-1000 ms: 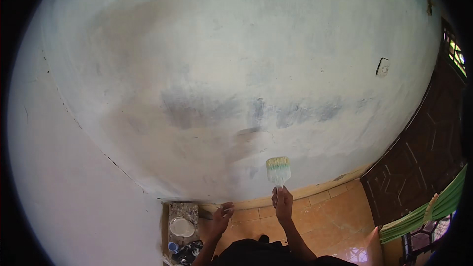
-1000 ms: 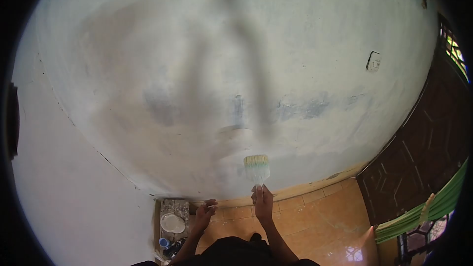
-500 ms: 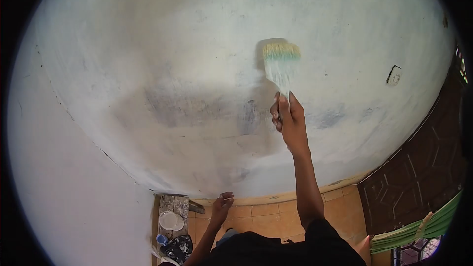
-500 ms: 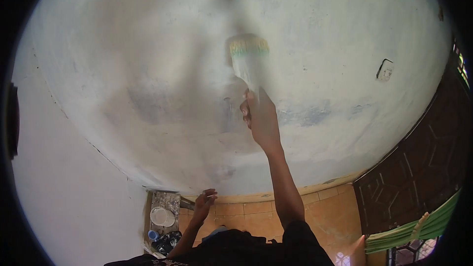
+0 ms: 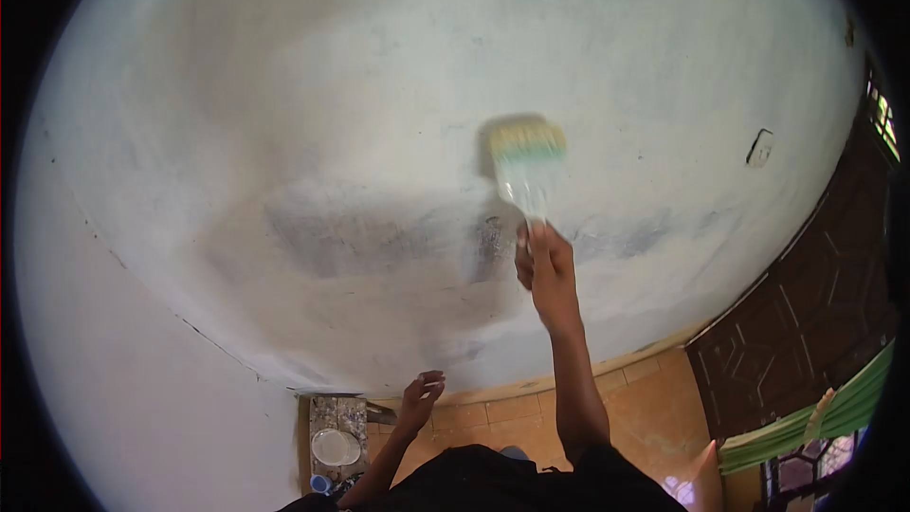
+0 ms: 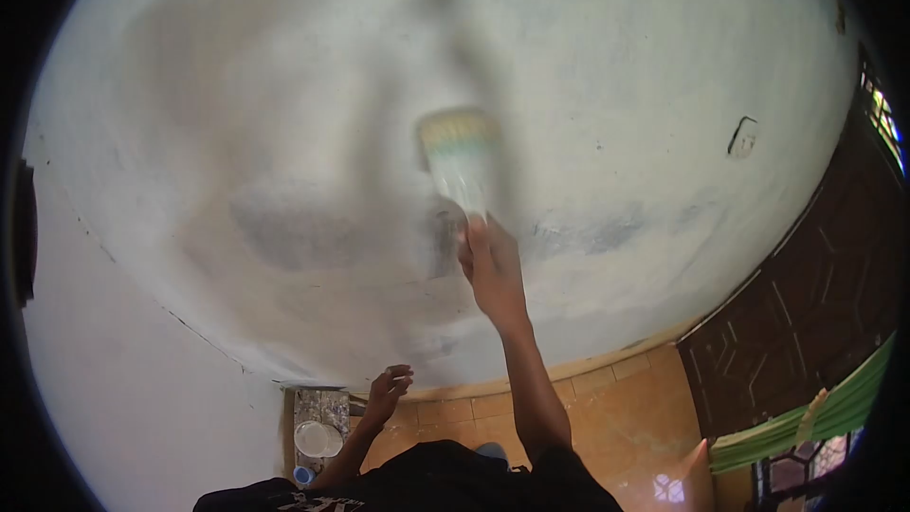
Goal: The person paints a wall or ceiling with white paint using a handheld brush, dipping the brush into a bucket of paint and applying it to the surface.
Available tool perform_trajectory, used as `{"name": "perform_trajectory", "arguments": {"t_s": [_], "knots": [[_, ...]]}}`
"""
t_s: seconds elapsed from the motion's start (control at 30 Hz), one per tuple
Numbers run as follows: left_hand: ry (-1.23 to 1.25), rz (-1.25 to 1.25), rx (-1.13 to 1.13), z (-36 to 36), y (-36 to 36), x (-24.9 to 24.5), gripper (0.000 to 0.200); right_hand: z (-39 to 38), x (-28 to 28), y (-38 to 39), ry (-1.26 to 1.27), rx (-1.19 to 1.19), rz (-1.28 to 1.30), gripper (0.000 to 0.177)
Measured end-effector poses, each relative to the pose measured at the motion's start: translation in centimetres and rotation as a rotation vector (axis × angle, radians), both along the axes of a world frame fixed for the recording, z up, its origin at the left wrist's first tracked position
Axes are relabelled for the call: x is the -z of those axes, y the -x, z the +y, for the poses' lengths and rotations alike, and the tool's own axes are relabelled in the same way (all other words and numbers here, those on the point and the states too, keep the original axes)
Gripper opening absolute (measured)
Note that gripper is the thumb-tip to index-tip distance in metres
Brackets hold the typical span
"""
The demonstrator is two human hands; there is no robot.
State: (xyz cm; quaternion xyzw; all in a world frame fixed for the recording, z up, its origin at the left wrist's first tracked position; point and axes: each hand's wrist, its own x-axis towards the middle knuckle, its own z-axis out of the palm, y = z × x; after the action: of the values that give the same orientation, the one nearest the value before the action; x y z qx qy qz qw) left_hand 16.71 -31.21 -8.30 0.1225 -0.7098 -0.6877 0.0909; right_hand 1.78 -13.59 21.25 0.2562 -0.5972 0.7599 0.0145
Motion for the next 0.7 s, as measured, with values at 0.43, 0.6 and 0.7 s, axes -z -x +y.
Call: {"name": "perform_trajectory", "arguments": {"t_s": [0.43, 0.6, 0.7], "knots": [[-0.091, -0.031, 0.041, -0.9, 0.5, 0.1, 0.026, -2.9, 4.5, -2.0, 0.058, -0.013, -0.189, 0.041], [-0.053, -0.055, 0.055, -1.5, -0.2, 0.1, 0.026, -3.6, 0.0, 0.1, -0.005, -0.014, -0.027, 0.044], [-0.042, -0.024, 0.042, -1.8, 0.4, -0.1, 0.026, -3.9, 5.3, -0.8, -0.063, 0.002, -0.146, 0.043]]}}
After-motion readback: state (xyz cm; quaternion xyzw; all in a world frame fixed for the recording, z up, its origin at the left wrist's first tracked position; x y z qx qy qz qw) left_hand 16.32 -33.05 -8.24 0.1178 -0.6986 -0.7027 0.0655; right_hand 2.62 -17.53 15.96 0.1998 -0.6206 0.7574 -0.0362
